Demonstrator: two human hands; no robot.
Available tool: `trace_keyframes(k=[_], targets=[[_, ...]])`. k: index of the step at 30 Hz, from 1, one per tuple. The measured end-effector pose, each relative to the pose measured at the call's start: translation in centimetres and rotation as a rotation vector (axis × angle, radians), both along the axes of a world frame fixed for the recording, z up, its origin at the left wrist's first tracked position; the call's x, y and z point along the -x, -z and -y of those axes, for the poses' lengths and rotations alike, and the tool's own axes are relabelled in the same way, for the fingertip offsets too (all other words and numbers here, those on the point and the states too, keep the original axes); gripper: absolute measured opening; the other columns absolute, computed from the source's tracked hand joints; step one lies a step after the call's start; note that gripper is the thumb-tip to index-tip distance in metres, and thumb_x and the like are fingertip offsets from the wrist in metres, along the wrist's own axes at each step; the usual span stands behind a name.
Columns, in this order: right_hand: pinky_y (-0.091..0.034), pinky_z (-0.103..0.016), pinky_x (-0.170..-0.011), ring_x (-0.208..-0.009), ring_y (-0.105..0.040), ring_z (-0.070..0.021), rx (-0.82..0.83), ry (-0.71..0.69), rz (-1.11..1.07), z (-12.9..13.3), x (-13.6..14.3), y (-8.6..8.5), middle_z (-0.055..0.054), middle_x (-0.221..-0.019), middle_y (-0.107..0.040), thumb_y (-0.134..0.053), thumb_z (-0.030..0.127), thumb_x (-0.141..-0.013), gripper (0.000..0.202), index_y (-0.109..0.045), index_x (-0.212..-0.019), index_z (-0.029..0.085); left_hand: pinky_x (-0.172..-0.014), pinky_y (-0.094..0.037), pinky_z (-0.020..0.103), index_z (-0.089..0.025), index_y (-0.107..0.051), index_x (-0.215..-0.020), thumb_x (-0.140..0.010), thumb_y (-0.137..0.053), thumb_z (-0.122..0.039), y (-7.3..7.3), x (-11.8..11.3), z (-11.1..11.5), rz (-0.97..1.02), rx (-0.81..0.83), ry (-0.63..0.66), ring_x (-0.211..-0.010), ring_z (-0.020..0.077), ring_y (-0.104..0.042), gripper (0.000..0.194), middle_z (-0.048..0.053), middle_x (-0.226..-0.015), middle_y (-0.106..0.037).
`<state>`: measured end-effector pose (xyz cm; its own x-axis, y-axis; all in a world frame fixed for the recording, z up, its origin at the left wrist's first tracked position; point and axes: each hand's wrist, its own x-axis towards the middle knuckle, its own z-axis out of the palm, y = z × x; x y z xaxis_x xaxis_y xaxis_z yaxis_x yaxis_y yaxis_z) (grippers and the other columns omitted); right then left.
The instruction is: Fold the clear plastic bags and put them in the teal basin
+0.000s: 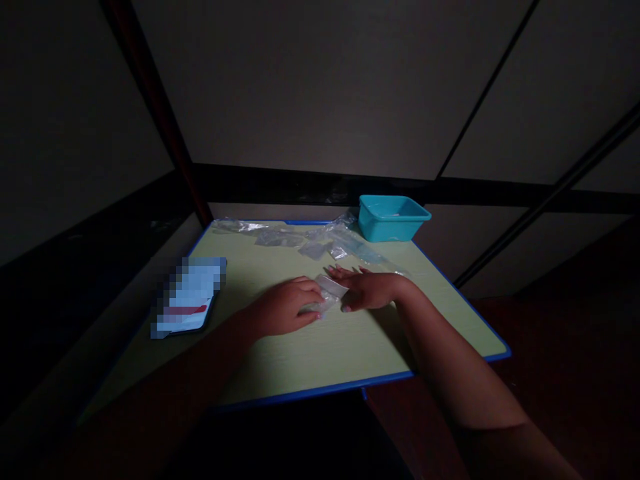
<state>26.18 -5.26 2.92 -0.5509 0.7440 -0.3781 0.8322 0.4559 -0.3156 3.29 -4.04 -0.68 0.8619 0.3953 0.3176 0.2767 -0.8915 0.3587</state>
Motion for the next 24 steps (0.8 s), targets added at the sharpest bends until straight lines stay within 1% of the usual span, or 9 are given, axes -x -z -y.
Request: trace_keyframes(k=[4,6,12,17,21,24], targets=[[-0.003,-0.055,-0.108,-0.139,-0.001,-0.0272,0.012,-0.035,0.04,0.1,0.0,0.0,-0.006,-0.152,-0.002,-0.055,0.027,-0.082,0.075,-0.014,-0.145,0.026,-0.088,-0.043,0.035,-0.018,-0.063,-0.104,-0.079,-0.059,-0.025,0.0,-0.1,0.0,-0.021,-0.007,-0.007,-0.099,0.0218,-0.054,0.026,0.008,-0.103,-0.062],[-0.004,-0.057,-0.108,-0.139,-0.001,-0.0274,0.009,-0.036,0.031,0.1,0.2,0.1,-0.006,-0.152,-0.003,-0.053,0.028,-0.083,0.072,-0.016,-0.145,0.027,-0.087,-0.043,0.035,-0.018,-0.063,-0.103,-0.079,-0.059,-0.025,0.0,-0.1,0.0,-0.02,-0.009,-0.003,-0.099,0.0218,-0.054,0.025,0.008,-0.103,-0.062],[-0.004,-0.059,-0.107,-0.139,0.0,-0.0286,0.021,0.017,0.036,0.1,0.9,0.7,-0.01,-0.151,-0.002,-0.047,0.036,-0.087,0.07,-0.011,-0.145,0.023,-0.087,-0.043,0.035,-0.019,-0.064,-0.099,-0.079,-0.059,-0.024,-0.2,-0.1,-0.1,-0.007,0.022,0.012,-0.098,0.0209,-0.055,0.022,0.007,-0.103,-0.062],[-0.005,-0.059,-0.107,-0.139,0.003,-0.0271,0.002,0.013,0.032,0.0,1.3,0.8,-0.007,-0.151,0.0,-0.038,0.033,-0.091,0.062,-0.011,-0.146,0.021,-0.087,-0.043,0.034,-0.019,-0.064,-0.1,-0.078,-0.06,-0.024,0.0,0.0,-0.2,-0.001,0.027,0.015,-0.098,0.021,-0.055,0.023,0.008,-0.103,-0.062],[-0.005,-0.055,-0.108,-0.139,0.006,-0.0224,-0.02,0.006,-0.01,-0.1,1.4,1.0,-0.004,-0.152,0.001,-0.027,0.035,-0.095,0.057,-0.008,-0.146,0.022,-0.089,-0.042,0.034,-0.019,-0.064,-0.102,-0.078,-0.06,-0.024,0.3,0.0,-0.3,-0.002,0.03,0.021,-0.1,0.021,-0.055,0.024,0.008,-0.105,-0.061],[-0.005,-0.052,-0.109,-0.139,0.006,-0.0202,-0.009,-0.005,-0.064,-0.2,1.5,1.4,-0.003,-0.152,0.0,-0.026,0.038,-0.095,0.056,-0.008,-0.146,0.025,-0.088,-0.043,0.034,-0.02,-0.064,-0.1,-0.079,-0.059,-0.026,0.2,0.0,-0.2,-0.02,0.018,0.017,-0.099,0.0207,-0.055,0.022,0.007,-0.105,-0.061]])
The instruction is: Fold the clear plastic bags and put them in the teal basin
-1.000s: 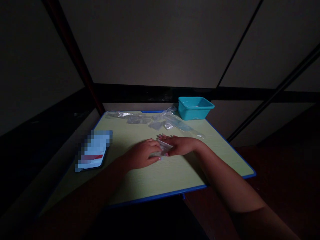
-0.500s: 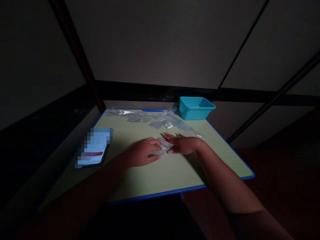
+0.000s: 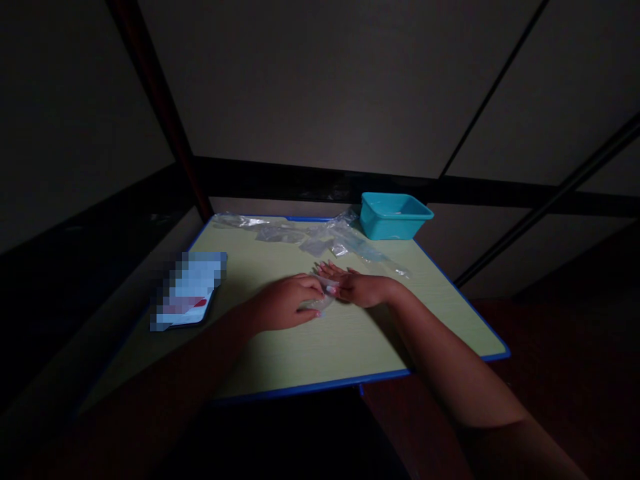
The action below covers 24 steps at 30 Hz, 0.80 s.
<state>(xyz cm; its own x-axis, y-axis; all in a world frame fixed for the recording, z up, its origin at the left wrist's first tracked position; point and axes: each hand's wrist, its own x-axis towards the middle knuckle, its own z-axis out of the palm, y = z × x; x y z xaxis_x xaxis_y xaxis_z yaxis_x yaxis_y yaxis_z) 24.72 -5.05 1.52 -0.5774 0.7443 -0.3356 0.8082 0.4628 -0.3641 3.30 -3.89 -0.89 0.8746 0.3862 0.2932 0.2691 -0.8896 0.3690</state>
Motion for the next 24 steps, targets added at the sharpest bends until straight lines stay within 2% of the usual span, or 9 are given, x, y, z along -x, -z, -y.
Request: trace_keyframes(k=[4,9,12,17,21,24], targets=[[-0.006,-0.053,-0.109,-0.139,0.005,-0.0212,-0.013,0.023,-0.02,-0.1,0.2,0.5,-0.006,-0.152,-0.001,-0.026,0.039,-0.094,0.059,-0.006,-0.147,0.021,-0.086,-0.043,0.033,-0.019,-0.065,-0.093,-0.08,-0.058,-0.025,-0.3,0.0,0.0,0.01,-0.039,-0.027,-0.096,0.02,-0.055,0.017,0.006,-0.099,-0.062],[-0.006,-0.056,-0.108,-0.139,0.004,-0.0239,-0.089,0.118,-0.01,0.1,0.5,0.5,-0.006,-0.152,-0.001,-0.025,0.039,-0.094,0.059,-0.01,-0.147,0.019,-0.072,-0.043,0.029,-0.016,-0.063,-0.075,-0.084,-0.049,-0.021,-0.5,0.3,-0.7,0.052,-0.059,-0.258,-0.078,0.0175,-0.055,0.017,0.005,-0.076,-0.06],[-0.006,-0.059,-0.106,-0.139,0.003,-0.0263,-0.142,0.138,0.011,0.2,0.7,0.6,-0.006,-0.152,-0.002,-0.028,0.044,-0.092,0.062,-0.011,-0.146,0.021,-0.063,-0.039,0.024,-0.015,-0.062,-0.071,-0.08,-0.053,-0.018,-0.5,0.4,-1.1,0.041,0.026,-0.327,-0.068,0.0144,-0.053,0.013,0.002,-0.069,-0.058],[-0.002,-0.062,-0.105,-0.139,0.003,-0.0269,-0.205,0.166,0.024,0.3,1.2,1.1,-0.005,-0.152,-0.001,-0.034,0.06,-0.086,0.074,-0.009,-0.146,0.025,-0.057,-0.035,0.02,-0.014,-0.065,-0.075,-0.077,-0.056,-0.018,-0.6,0.4,-1.2,0.072,0.235,-0.376,-0.06,0.011,-0.051,0.011,0.0,-0.064,-0.057],[0.0,-0.063,-0.104,-0.14,0.002,-0.0262,-0.246,0.212,0.039,0.2,1.6,1.7,-0.003,-0.152,-0.005,-0.03,0.061,-0.086,0.07,-0.01,-0.146,0.029,-0.055,-0.035,0.02,-0.012,-0.066,-0.077,-0.078,-0.054,-0.023,-0.4,0.4,-1.4,0.112,0.324,-0.363,-0.058,0.011,-0.051,0.016,0.0,-0.063,-0.058],[0.0,-0.064,-0.103,-0.14,0.001,-0.0255,-0.288,0.204,0.045,0.1,1.7,2.0,-0.002,-0.152,-0.006,-0.029,0.055,-0.089,0.065,-0.01,-0.146,0.03,-0.054,-0.034,0.021,-0.013,-0.065,-0.076,-0.079,-0.053,-0.026,-0.1,0.3,-1.6,0.127,0.366,-0.372,-0.058,0.0115,-0.05,0.019,0.0,-0.062,-0.058]])
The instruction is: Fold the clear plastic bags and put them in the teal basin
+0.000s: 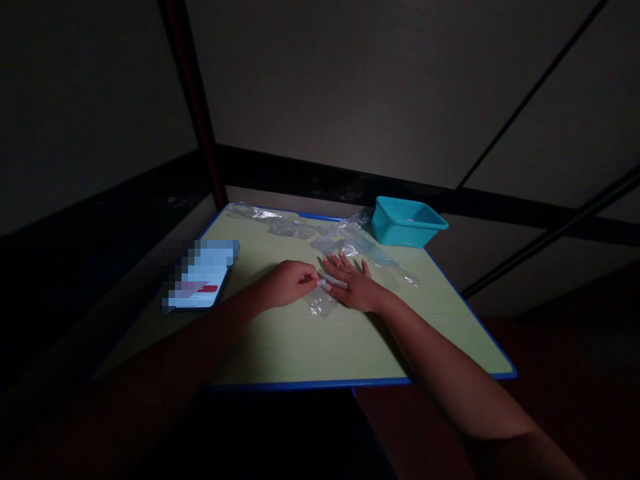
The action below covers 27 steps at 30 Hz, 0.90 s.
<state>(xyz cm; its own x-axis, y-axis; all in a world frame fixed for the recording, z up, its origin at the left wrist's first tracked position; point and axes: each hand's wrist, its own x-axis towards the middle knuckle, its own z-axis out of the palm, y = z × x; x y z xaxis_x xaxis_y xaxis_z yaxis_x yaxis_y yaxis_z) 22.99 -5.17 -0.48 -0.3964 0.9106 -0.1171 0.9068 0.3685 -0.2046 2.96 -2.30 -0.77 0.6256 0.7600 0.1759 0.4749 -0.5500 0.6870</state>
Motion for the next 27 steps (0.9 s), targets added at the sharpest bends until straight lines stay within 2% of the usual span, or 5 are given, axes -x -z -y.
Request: trace_keyframes(k=[3,6,10,15,27], targets=[[0.002,-0.063,-0.102,-0.14,0.0,-0.0235,-0.05,-0.028,0.017,-0.1,0.1,0.4,-0.003,-0.152,-0.006,-0.029,0.044,-0.09,0.062,-0.009,-0.146,0.027,-0.055,-0.037,0.021,-0.014,-0.06,-0.069,-0.081,-0.049,-0.028,0.2,-0.1,-0.3,0.075,0.08,-0.03,-0.06,0.012,-0.052,0.021,0.001,-0.064,-0.06],[0.004,-0.063,-0.102,-0.14,0.001,-0.0232,-0.108,-0.06,0.048,-0.2,0.2,0.7,-0.006,-0.152,-0.005,-0.035,0.034,-0.087,0.067,-0.006,-0.147,0.022,-0.053,-0.04,0.021,-0.016,-0.049,-0.069,-0.084,-0.045,-0.03,0.4,-0.5,-0.5,0.231,0.267,-0.115,-0.055,0.0105,-0.053,0.02,0.001,-0.066,-0.062],[0.008,-0.062,-0.102,-0.14,0.002,-0.0231,-0.158,-0.084,0.082,-0.3,0.3,0.9,-0.008,-0.152,-0.004,-0.042,0.026,-0.08,0.077,-0.005,-0.147,0.016,-0.05,-0.04,0.02,-0.018,-0.044,-0.074,-0.081,-0.052,-0.029,0.9,-0.9,-0.6,0.364,0.421,-0.195,-0.049,0.0093,-0.052,0.015,-0.003,-0.057,-0.059],[0.009,-0.06,-0.103,-0.14,0.001,-0.0232,-0.174,-0.102,0.1,-0.2,0.6,0.9,-0.011,-0.152,-0.006,-0.045,0.023,-0.076,0.081,-0.006,-0.146,0.012,-0.057,-0.042,0.023,-0.017,-0.047,-0.084,-0.073,-0.061,-0.025,1.4,-0.8,-0.6,0.422,0.513,-0.127,-0.055,0.0122,-0.058,0.02,-0.004,-0.056,-0.061],[0.006,-0.065,-0.1,-0.14,-0.003,-0.0269,-0.076,-0.105,0.032,0.0,0.2,0.3,-0.009,-0.152,-0.008,-0.044,0.026,-0.078,0.077,-0.009,-0.146,0.022,-0.057,-0.038,0.022,-0.016,-0.051,-0.093,-0.062,-0.06,-0.012,1.4,-0.4,-0.6,0.349,0.572,-0.01,-0.059,0.0131,-0.057,0.033,-0.004,-0.062,-0.06]])
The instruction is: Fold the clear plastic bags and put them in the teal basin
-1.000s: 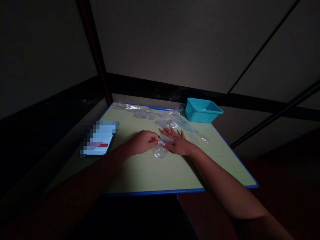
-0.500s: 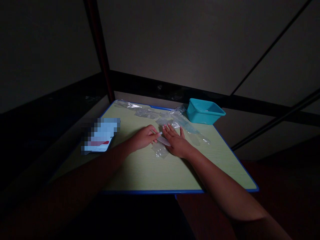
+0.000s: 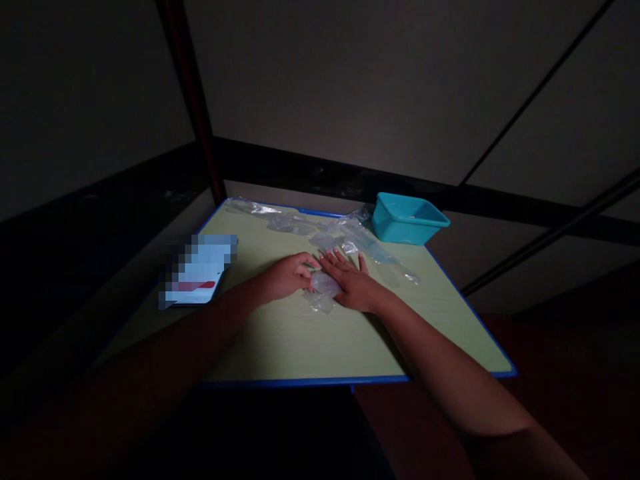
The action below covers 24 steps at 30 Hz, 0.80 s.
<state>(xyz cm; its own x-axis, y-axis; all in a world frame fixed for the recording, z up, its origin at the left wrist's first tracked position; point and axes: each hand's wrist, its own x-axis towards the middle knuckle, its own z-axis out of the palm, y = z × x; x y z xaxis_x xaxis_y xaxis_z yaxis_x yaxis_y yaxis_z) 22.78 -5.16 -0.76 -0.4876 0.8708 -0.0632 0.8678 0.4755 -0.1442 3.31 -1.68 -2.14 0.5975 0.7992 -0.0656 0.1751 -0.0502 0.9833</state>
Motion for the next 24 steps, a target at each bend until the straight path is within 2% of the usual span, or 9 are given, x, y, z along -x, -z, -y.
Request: trace_keyframes(k=[4,8,13,19,24], targets=[[0.005,-0.066,-0.099,-0.14,0.0,-0.0276,0.089,0.006,-0.02,0.15,-0.19,-0.54,-0.008,-0.152,-0.004,-0.046,0.027,-0.078,0.079,-0.006,-0.146,0.025,-0.058,-0.038,0.023,-0.014,-0.055,-0.089,-0.062,-0.059,-0.012,-0.53,0.26,0.06,-0.088,-0.034,0.053,-0.062,0.0135,-0.056,0.028,-0.002,-0.065,-0.062],[0.003,-0.067,-0.099,-0.139,0.002,-0.0279,0.156,0.044,0.014,0.11,-0.34,-0.92,-0.007,-0.152,0.0,-0.047,0.027,-0.076,0.083,-0.003,-0.146,0.023,-0.06,-0.039,0.023,-0.015,-0.055,-0.088,-0.065,-0.059,-0.016,-0.54,0.17,-0.02,-0.062,0.01,0.086,-0.063,0.0141,-0.058,0.023,-0.001,-0.066,-0.064],[0.001,-0.067,-0.1,-0.14,0.003,-0.0258,0.161,0.054,0.042,0.06,0.09,-0.73,-0.007,-0.152,0.0,-0.044,0.023,-0.077,0.081,-0.004,-0.146,0.022,-0.061,-0.041,0.024,-0.016,-0.054,-0.078,-0.074,-0.055,-0.028,-0.24,-0.3,0.03,-0.007,-0.03,-0.008,-0.059,0.0138,-0.059,0.013,-0.002,-0.06,-0.061],[0.001,-0.067,-0.099,-0.14,0.002,-0.0265,0.147,0.03,0.029,0.07,0.22,-0.36,-0.008,-0.152,0.0,-0.044,0.014,-0.074,0.082,-0.006,-0.146,0.023,-0.058,-0.041,0.023,-0.015,-0.056,-0.089,-0.068,-0.055,-0.015,-0.58,-0.12,0.26,-0.027,-0.014,0.029,-0.058,0.013,-0.058,0.022,-0.003,-0.06,-0.06],[0.0,-0.067,-0.099,-0.14,0.0,-0.0257,0.148,0.041,0.001,0.26,0.35,-0.87,-0.008,-0.152,-0.002,-0.043,0.014,-0.075,0.079,-0.009,-0.146,0.022,-0.06,-0.04,0.023,-0.015,-0.059,-0.086,-0.065,-0.058,-0.016,-0.49,0.03,0.08,-0.089,-0.076,0.064,-0.06,0.0135,-0.056,0.021,-0.003,-0.06,-0.059]])
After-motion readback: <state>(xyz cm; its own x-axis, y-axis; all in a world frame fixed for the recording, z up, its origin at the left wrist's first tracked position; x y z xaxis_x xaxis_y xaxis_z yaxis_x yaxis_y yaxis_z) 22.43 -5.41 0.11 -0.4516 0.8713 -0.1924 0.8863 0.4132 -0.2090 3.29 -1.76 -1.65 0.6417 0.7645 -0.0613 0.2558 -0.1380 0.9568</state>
